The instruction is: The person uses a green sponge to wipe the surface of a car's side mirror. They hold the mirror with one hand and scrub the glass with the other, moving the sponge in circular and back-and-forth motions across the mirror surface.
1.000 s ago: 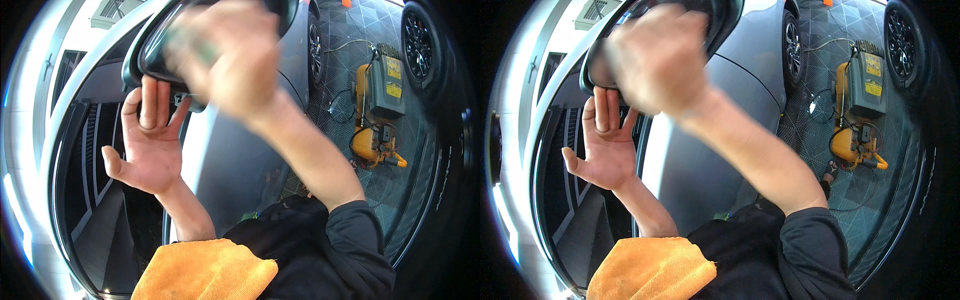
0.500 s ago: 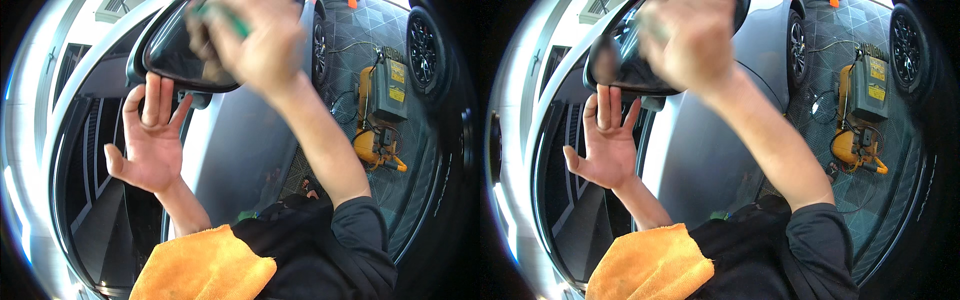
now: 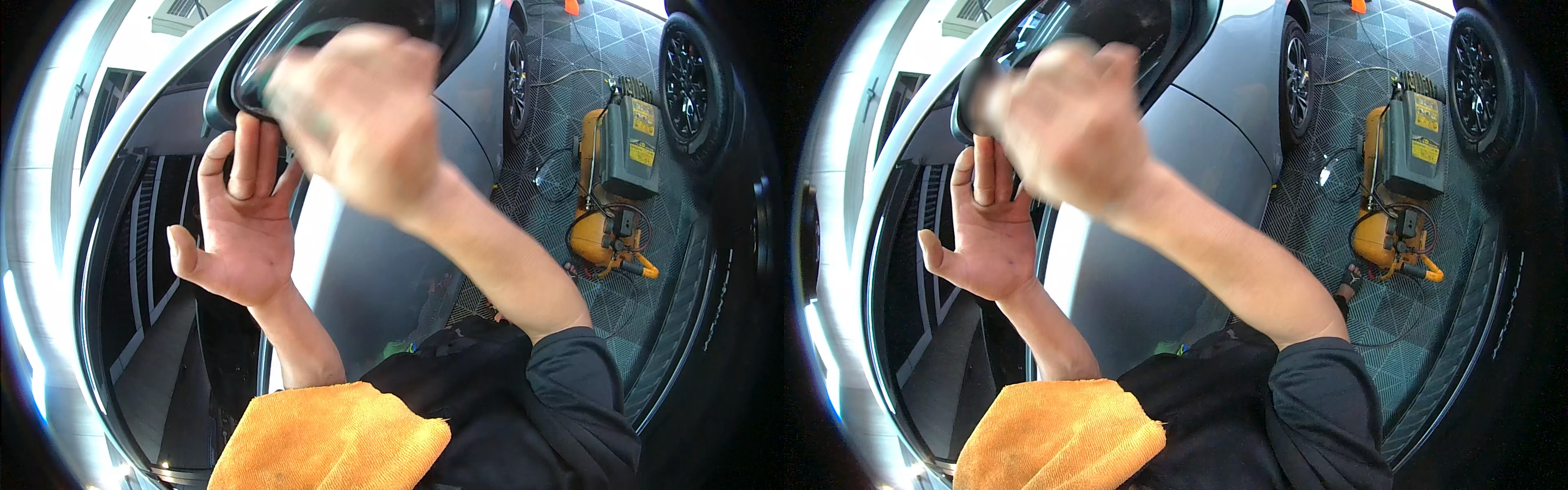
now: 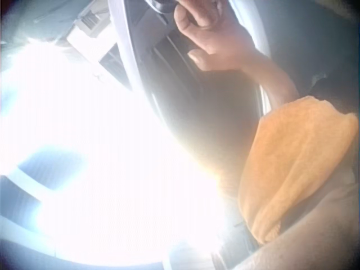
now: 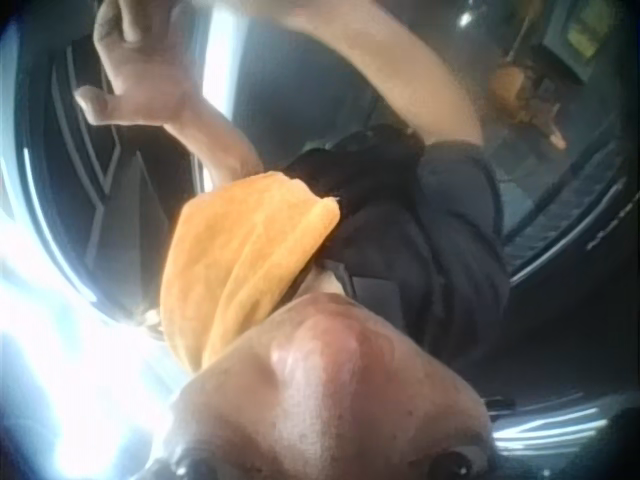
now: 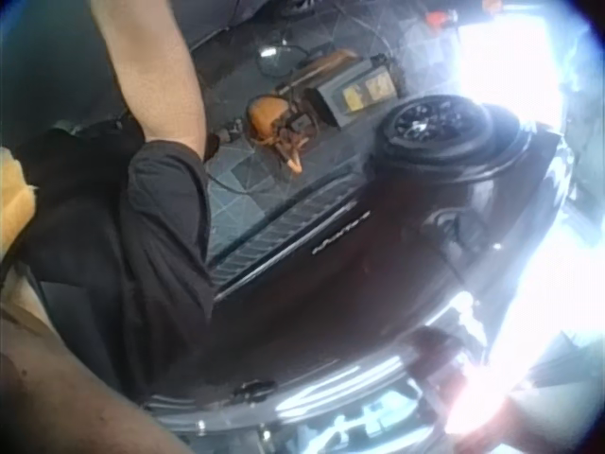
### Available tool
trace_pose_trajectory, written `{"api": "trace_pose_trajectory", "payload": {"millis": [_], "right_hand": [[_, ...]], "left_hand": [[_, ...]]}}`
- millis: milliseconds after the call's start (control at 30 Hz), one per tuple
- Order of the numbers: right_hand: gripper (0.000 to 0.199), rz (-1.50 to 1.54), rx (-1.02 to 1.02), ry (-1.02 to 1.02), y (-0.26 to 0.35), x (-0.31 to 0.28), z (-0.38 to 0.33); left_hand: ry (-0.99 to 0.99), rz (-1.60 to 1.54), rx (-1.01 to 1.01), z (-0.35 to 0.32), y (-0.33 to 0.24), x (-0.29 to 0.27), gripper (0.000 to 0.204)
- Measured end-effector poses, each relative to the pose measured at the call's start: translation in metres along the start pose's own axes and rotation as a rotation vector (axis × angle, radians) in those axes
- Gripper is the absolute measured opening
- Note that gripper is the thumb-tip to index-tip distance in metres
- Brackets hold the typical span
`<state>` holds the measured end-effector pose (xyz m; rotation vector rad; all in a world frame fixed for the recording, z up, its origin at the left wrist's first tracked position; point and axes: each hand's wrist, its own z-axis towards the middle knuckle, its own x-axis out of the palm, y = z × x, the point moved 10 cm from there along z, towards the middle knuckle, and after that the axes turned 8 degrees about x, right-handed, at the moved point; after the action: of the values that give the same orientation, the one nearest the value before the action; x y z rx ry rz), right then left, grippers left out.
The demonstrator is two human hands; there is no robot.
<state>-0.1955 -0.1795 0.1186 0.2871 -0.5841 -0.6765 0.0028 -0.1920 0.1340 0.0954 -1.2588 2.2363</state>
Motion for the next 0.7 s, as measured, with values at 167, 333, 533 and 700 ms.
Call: {"api": "trace_pose_trajectory", "payload": {"millis": [167,333,533,700], "right_hand": [[0.011,0.092,0.21,0.067,-0.047,0.002,0.007],[0.029,-0.011,-0.047,0.074,0.014,0.003,-0.008],[0.01,0.005,0.041,0.017,-0.028,-0.007,0.014],[0.027,0.019,-0.073,0.15,0.013,0.003,-0.001]], "left_hand": [[0.016,0.034,0.002,0.0,0.0,0.002,0.096],[0.002,-0.027,-0.011,0.0,0.001,0.002,0.095],[-0.04,0.158,0.006,-0.002,0.001,-0.002,0.096],[-0.068,0.161,0.001,0.001,0.002,-0.005,0.094]]}}
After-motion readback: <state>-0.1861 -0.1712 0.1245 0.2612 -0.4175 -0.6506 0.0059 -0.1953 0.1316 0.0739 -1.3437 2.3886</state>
